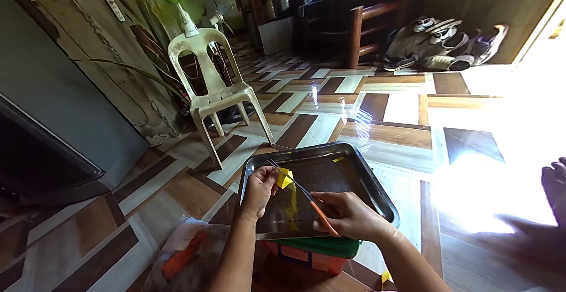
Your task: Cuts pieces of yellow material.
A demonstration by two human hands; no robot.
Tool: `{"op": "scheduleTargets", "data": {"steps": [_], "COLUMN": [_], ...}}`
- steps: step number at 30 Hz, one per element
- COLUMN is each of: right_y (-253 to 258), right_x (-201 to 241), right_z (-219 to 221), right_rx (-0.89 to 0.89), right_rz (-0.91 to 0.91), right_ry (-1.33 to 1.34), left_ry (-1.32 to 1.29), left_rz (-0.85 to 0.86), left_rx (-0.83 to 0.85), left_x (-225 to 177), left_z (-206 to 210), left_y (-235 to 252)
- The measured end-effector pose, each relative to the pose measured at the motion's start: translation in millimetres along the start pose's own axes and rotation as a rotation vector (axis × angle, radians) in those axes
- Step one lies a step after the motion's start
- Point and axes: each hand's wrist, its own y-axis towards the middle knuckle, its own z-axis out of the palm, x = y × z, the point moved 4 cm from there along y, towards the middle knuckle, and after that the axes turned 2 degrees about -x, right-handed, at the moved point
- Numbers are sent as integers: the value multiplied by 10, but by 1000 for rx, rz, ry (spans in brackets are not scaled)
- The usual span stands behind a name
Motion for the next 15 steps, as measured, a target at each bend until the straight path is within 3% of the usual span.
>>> {"op": "scheduleTargets", "data": {"steps": [7, 15], "right_y": [4, 10], "right_x": [-3, 99], "right_z": [-6, -22], "right_rx": [31, 78], "right_rz": [-15, 95], "right_ry": [-21, -143], "left_ry": [0, 24], "left_rz": [-30, -26], "left_rx": [3, 2], "left_x": [8, 17], "left_z": [-28, -60], "left_y": [-8, -3]}}
